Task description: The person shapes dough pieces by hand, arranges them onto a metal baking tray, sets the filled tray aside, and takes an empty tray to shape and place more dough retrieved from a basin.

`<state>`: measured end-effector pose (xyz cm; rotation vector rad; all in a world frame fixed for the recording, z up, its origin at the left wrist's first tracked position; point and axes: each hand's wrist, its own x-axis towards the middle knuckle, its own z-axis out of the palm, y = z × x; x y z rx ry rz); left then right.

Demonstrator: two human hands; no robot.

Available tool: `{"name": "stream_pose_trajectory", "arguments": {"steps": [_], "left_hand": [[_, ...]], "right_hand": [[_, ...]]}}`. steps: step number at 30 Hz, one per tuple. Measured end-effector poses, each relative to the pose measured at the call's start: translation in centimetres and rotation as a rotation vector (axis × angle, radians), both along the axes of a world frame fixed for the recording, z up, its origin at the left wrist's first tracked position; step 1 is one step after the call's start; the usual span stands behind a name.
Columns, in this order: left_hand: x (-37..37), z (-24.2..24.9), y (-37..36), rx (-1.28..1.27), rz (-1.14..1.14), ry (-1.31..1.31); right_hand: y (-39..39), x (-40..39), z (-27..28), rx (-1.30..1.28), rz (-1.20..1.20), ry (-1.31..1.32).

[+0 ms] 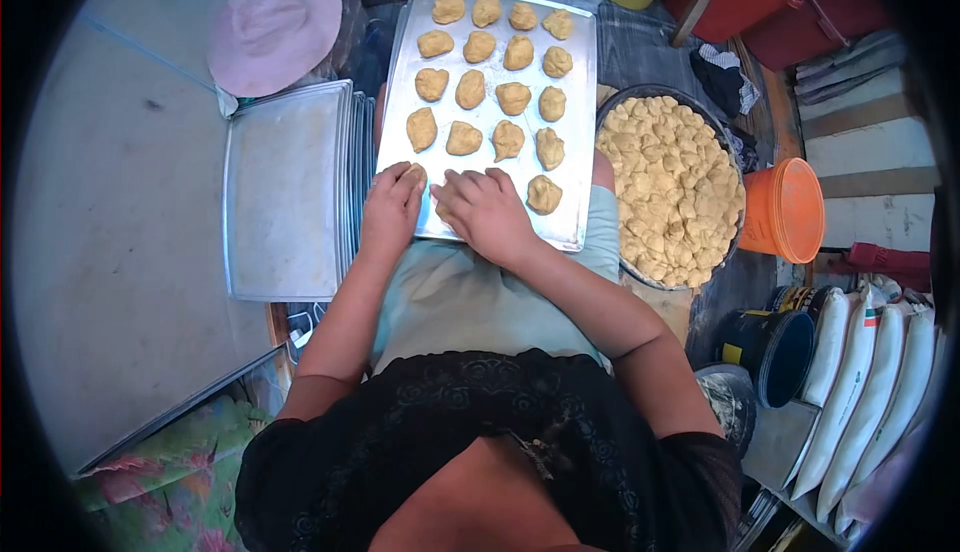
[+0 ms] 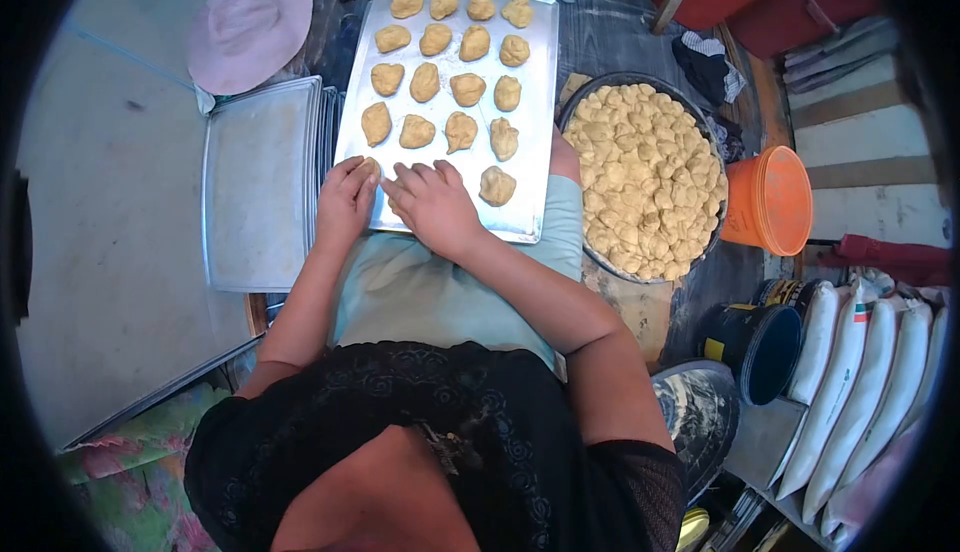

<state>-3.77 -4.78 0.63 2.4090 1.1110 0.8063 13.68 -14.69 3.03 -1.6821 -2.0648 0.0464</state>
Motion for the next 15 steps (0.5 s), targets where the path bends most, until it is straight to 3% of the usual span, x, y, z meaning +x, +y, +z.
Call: {"name": "stream_pose_trajectory", "arguments": {"steps": [2, 6, 9, 15], "left_hand": [[0.5, 0.7, -0.2, 0.021, 0.002, 0.065], [0.9, 2.0, -1.6, 0.222, -0.036, 0.095], [0.9, 2.6, -3.0, 0.121, -0.225, 0.223], [1.9, 1.0, -3.8, 0.221, -0.121, 0.220]], "right_hand": [[-0.3, 0.0, -2.1, -0.004, 0.028, -0.170], [-0.7, 0.7, -0.8, -0.006, -0.015, 0.029], [-2.4, 3.6, 0.9, 0.053, -0.134, 0.253], [-6.1, 7.9, 0.1, -0.157, -0.378, 0.318]]}}
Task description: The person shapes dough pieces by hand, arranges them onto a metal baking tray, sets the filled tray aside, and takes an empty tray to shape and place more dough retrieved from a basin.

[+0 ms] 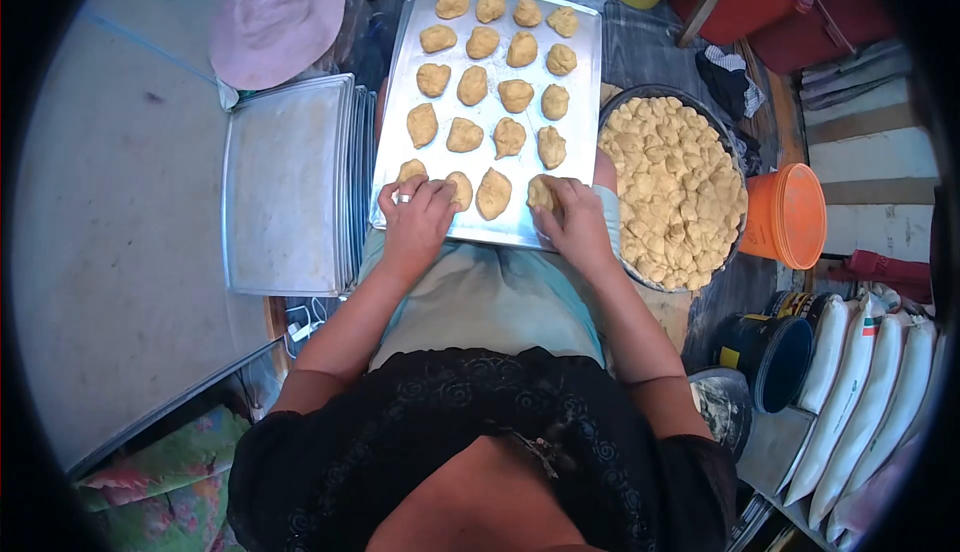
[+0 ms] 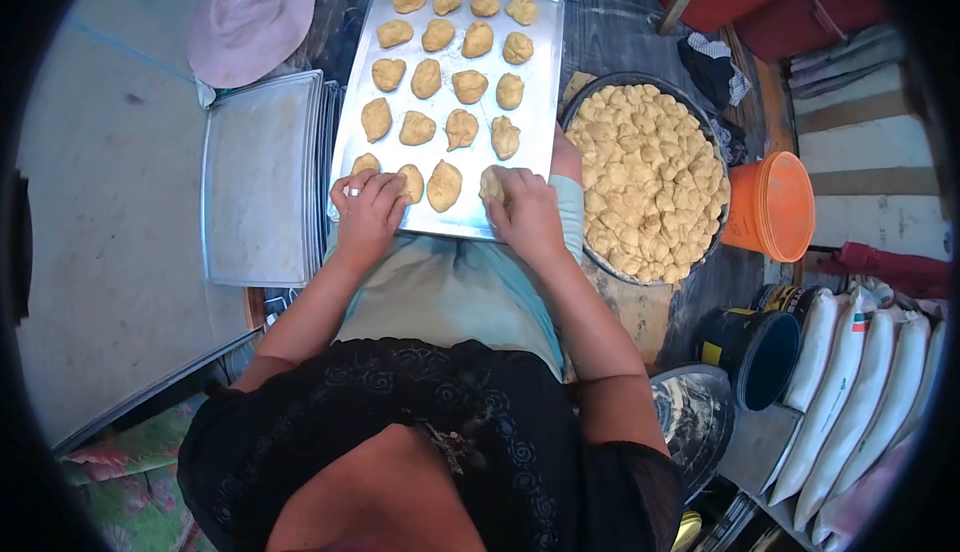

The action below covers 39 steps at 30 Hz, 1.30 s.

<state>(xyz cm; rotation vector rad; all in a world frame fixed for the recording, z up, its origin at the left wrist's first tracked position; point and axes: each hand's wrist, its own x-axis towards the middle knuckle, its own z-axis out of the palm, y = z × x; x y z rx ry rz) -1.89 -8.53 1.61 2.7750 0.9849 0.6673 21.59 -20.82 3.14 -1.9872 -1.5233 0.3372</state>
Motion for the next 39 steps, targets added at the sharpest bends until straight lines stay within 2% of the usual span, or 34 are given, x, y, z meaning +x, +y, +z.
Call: {"name": "stream_pose_trajectory", "arguments": {"steps": [2, 4, 7, 10, 14, 17, 19, 20, 21, 22, 23, 25, 27, 29, 30, 32, 34, 35, 38, 39], "left_hand": [[0.7, 0.2, 0.0, 0.005, 0.042, 0.007], [1.2, 0.7, -0.1, -0.004, 0.080, 0.012], [2.4, 2.2, -0.9, -0.004, -0.024, -0.034], [3.6, -0.3, -1.1, -0.012, -0.169, 0.142], [4.8, -0.7, -1.4, -0.015, -0.271, 0.153], [4.9, -1.4, -1.3, 0.018, -0.328, 0.180], [3.5, 0.7, -1.4, -0.051, -0.311, 0.059], [3.0, 1.5, -1.4, -0.084, -0.303, -0.005], [1.3, 1.6, -1.1, -0.087, -0.212, -0.042], [-0.7, 2.1, -0.7, -0.054, -0.031, 0.035], [-3.7, 0.9, 0.2, -0.164, 0.093, -0.169], [-8.9, -1.7, 1.5, -0.165, 0.413, -0.162], [-14.0, -5.1, 1.7, -0.201, 0.584, -0.024], [-16.7, -6.2, -0.2, -0.406, 0.713, 0.346], [-17.7, -6.8, -1.4, -0.505, 0.769, 0.532], [-20.3, -9.8, -3.9, -0.332, 0.630, 0.587], [-23.9, -16.0, -4.8, -0.077, 0.595, 0.665], [-24.9, -17.6, -5.1, 0.049, 0.577, 0.703], [-24.9, -13.5, -5.2, -0.218, 0.512, 0.603], [-23.6, -9.7, -5.4, -0.238, 0.510, 0.562]], "right_hand": [[-0.3, 0.4, 0.0, -0.112, 0.043, 0.064], [0.2, -0.2, 0.5, 0.029, 0.050, -0.032], [1.2, -0.9, 0.7, 0.126, 0.076, -0.078], [1.6, -1.2, 0.1, 0.065, 0.104, -0.066], [1.6, -0.8, -0.5, 0.019, 0.131, -0.029], [1.8, -1.3, -0.5, 0.095, 0.084, -0.103], [2.2, -2.1, 0.9, 0.178, 0.066, -0.148], [2.5, -2.2, 1.1, 0.095, 0.085, -0.004], [2.6, -2.1, 1.2, 0.005, 0.102, 0.140], [2.7, -2.3, 1.4, -0.092, 0.115, 0.283], [3.1, -2.7, 2.0, -0.091, 0.194, 0.272], [4.5, -4.4, 1.6, 0.060, 0.329, 0.152], [5.8, -6.3, 2.2, 0.175, 0.450, 0.049], [6.7, -8.4, 4.1, 0.248, 0.563, -0.035], [7.3, -9.0, 4.2, 0.196, 0.622, 0.031], [8.0, -10.3, 4.0, 0.088, 0.725, 0.168], [8.7, -11.1, 3.7, 0.143, 0.760, 0.151], [8.8, -11.5, 3.4, 0.167, 0.778, 0.145], [9.1, -12.3, 3.0, 0.141, 0.794, 0.160], [9.3, -12.6, 2.4, 0.171, 0.782, 0.170]]}}
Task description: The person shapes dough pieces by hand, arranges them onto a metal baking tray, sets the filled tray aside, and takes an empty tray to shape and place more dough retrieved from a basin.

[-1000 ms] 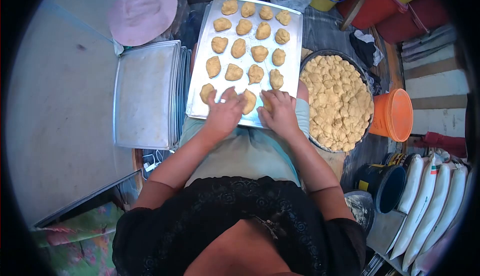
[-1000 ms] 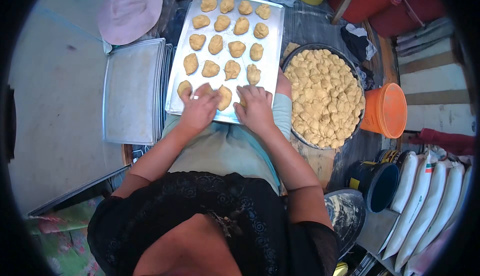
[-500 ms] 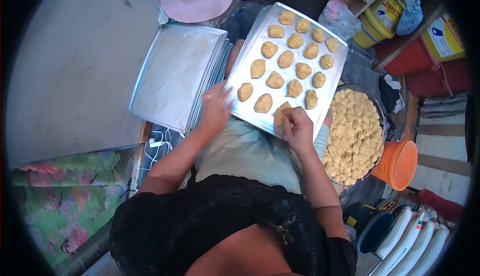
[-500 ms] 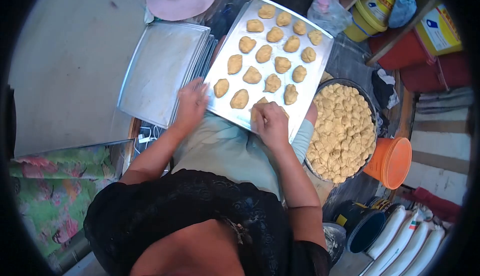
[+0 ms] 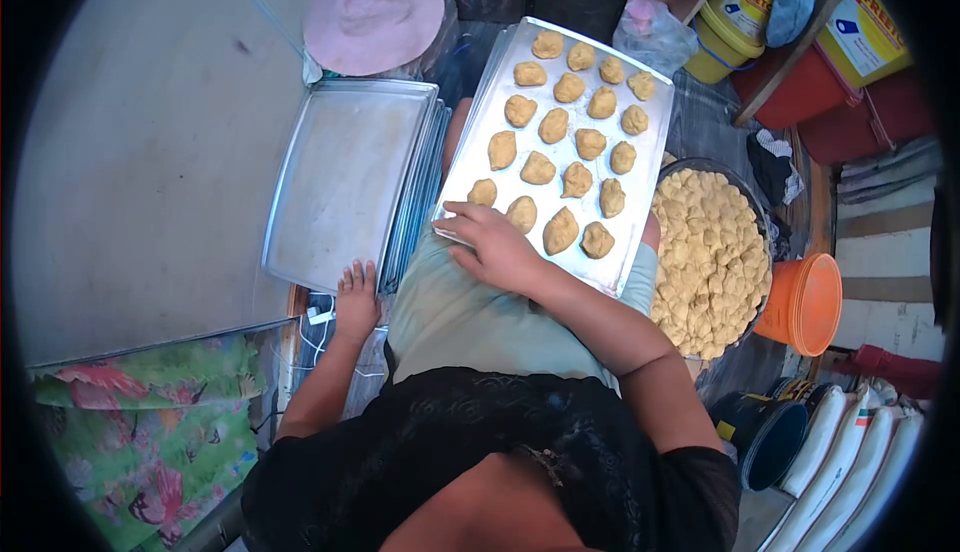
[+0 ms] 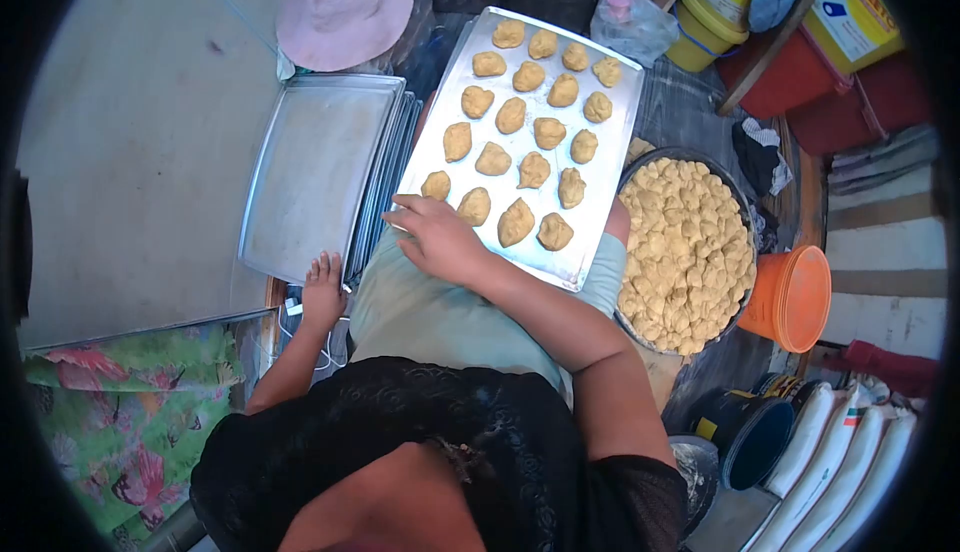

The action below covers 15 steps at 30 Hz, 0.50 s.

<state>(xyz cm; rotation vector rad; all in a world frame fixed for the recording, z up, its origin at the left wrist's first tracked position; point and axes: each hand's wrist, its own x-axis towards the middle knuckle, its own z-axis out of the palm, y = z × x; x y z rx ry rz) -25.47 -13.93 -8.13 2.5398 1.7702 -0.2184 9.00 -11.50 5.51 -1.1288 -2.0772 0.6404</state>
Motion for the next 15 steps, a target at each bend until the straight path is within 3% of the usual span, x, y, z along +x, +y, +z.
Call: {"name": "stream_pose_trajectory", "arguments": {"steps": [3, 5, 8, 11, 12, 14, 15], "left_hand": [[2.3, 7.0, -0.1, 0.086, 0.023, -0.205], [5.8, 12.3, -0.7, 0.155, 0.033, -0.322], [10.4, 16.1, -2.2, 0.127, 0.020, -0.473], [9.6, 16.7, -2.6, 0.034, -0.144, -0.671], [7.3, 15.3, -1.8, -0.012, 0.043, -0.866], [3.1, 13.2, 1.7, 0.390, 0.226, -0.865], [0.9, 11.8, 3.6, 0.459, 0.367, -0.788]], "right_hand": [[1.5, -2.2, -0.3, -0.696, 0.052, 0.299], [2.4, -5.3, -0.8, -1.177, 0.040, 0.702], [3.5, -9.1, 0.5, -1.358, 0.014, 1.039], [3.9, -7.4, 0.3, -1.059, 0.066, 0.953], [3.9, -7.0, 0.1, -0.966, 0.083, 0.922], [4.1, -4.2, 0.3, -1.012, 0.060, 1.022], [3.4, -2.6, 0.2, -1.046, 0.049, 1.073]]}}
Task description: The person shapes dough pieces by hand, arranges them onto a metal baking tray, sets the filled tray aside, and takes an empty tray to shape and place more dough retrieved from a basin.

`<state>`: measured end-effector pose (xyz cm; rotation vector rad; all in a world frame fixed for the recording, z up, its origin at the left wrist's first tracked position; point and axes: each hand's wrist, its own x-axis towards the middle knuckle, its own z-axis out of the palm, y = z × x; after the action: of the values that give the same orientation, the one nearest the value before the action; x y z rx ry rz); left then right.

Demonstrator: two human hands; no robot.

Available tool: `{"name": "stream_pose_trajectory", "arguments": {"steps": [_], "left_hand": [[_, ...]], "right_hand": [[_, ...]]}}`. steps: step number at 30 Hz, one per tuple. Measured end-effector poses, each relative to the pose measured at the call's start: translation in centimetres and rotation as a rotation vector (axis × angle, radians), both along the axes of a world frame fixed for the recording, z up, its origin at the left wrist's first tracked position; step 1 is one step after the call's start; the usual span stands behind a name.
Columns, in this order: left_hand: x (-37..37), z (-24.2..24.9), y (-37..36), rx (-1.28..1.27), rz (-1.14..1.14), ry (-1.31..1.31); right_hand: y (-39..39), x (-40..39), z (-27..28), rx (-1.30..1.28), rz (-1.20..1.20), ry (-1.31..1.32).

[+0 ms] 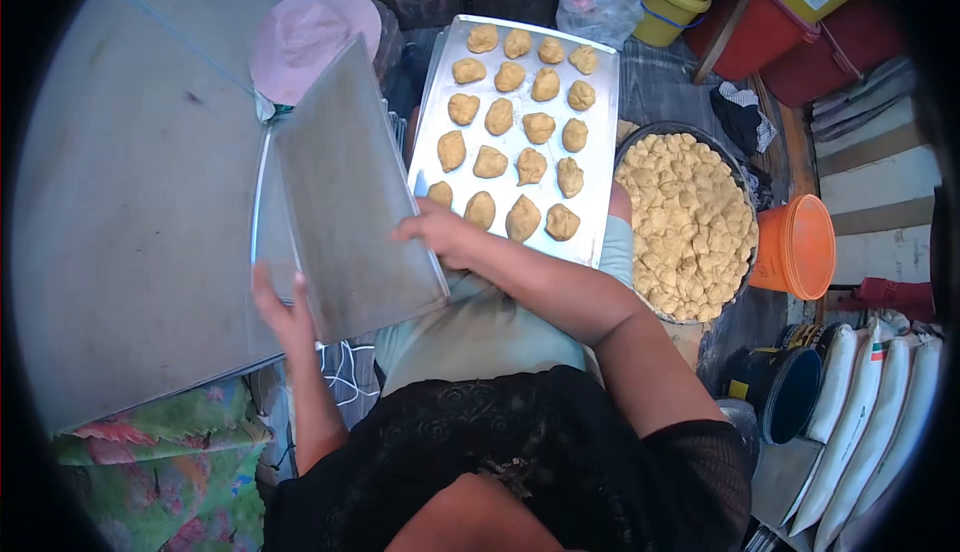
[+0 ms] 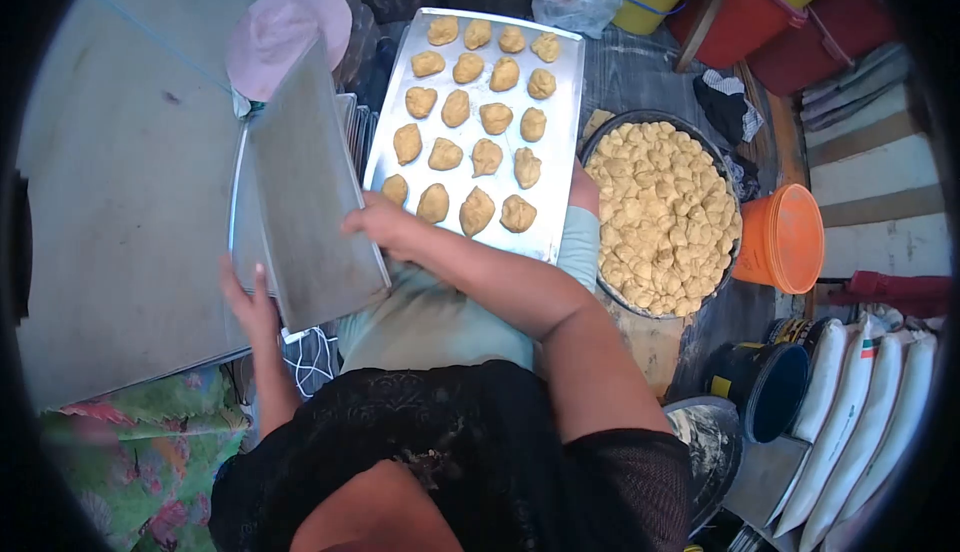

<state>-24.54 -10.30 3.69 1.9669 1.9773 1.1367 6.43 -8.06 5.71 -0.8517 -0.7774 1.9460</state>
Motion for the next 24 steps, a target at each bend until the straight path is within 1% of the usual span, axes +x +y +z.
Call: {"name": "stream_pose_trajectory", "arguments": {"steps": [1, 3, 4, 5, 6, 7, 8, 9, 10, 11, 12, 14, 15, 16, 18, 19, 22, 23, 24], "left_hand": [[-1.2, -0.8, 1.8, -0.007, 0.163, 0.048], [-0.8, 0.2, 4.5, -0.446, -0.012, -0.560], [-0.3, 1.1, 5.9, -0.664, -0.106, -0.861], [1.7, 2.0, 6.9, -0.694, -0.219, -0.937], [4.0, 2.5, 7.9, -0.666, -0.306, -0.912], [6.4, 2.9, 8.8, -0.634, -0.394, -0.887], [8.8, 3.3, 9.7, -0.619, -0.435, -0.881], [10.8, 3.5, 10.5, -0.606, -0.477, -0.875], [12.6, 3.2, 11.3, -0.648, -0.527, -0.885], [14.3, 2.5, 12.1, -0.689, -0.578, -0.895], [15.9, 1.7, 12.6, -0.728, -0.630, -0.905], [19.2, -0.6, 13.2, -0.852, -0.586, -0.862], [20.2, -1.7, 13.3, -0.918, -0.560, -0.837], [20.7, -2.5, 13.2, -0.870, -0.602, -0.853], [21.5, -3.1, 13.1, -0.768, -0.689, -0.880], [21.4, -2.7, 13.3, -0.821, -0.720, -0.885], [21.8, -2.0, 14.1, -0.770, -0.764, -0.720], [21.8, -2.4, 14.2, -0.759, -0.762, -0.726], [21.9, -2.9, 14.4, -0.751, -0.761, -0.734]], "right_hand": [[-0.7, 1.5, 0.0, -0.018, -0.035, 0.070], [-1.9, 5.1, 0.9, -0.042, -0.103, 0.206], [-3.2, 6.9, 3.3, -0.050, -0.153, 0.089], [-3.8, 8.5, 2.2, 0.028, -0.178, 0.102], [-4.7, 10.2, 3.1, 0.106, -0.250, 0.078], [-5.0, 12.1, 2.0, 0.161, -0.410, -0.160], [-5.4, 13.9, 2.3, 0.328, -0.547, -0.390], [-6.3, 15.1, 2.9, 0.226, -0.660, -0.435], [-6.7, 16.7, 0.8, 0.290, -0.753, -0.408], [-7.5, 18.7, -0.6, 0.224, -0.776, -0.704], [-8.1, 19.4, -1.5, 0.232, -0.821, -0.587], [-9.2, 20.9, -3.6, 0.306, -0.839, -0.763], [-9.8, 21.5, -4.8, 0.304, -0.811, -0.902], [-10.5, 21.9, -5.9, 0.298, -0.779, -1.039], [-10.8, 22.3, -7.6, 0.343, -0.780, -1.158], [-10.8, 22.2, -8.3, 0.389, -0.813, -1.138], [-10.9, 22.2, -9.2, 0.501, -0.868, -1.100], [-11.1, 22.2, -9.2, 0.490, -0.872, -1.073], [-11.1, 22.0, -8.9, 0.401, -0.894, -0.978]]}}
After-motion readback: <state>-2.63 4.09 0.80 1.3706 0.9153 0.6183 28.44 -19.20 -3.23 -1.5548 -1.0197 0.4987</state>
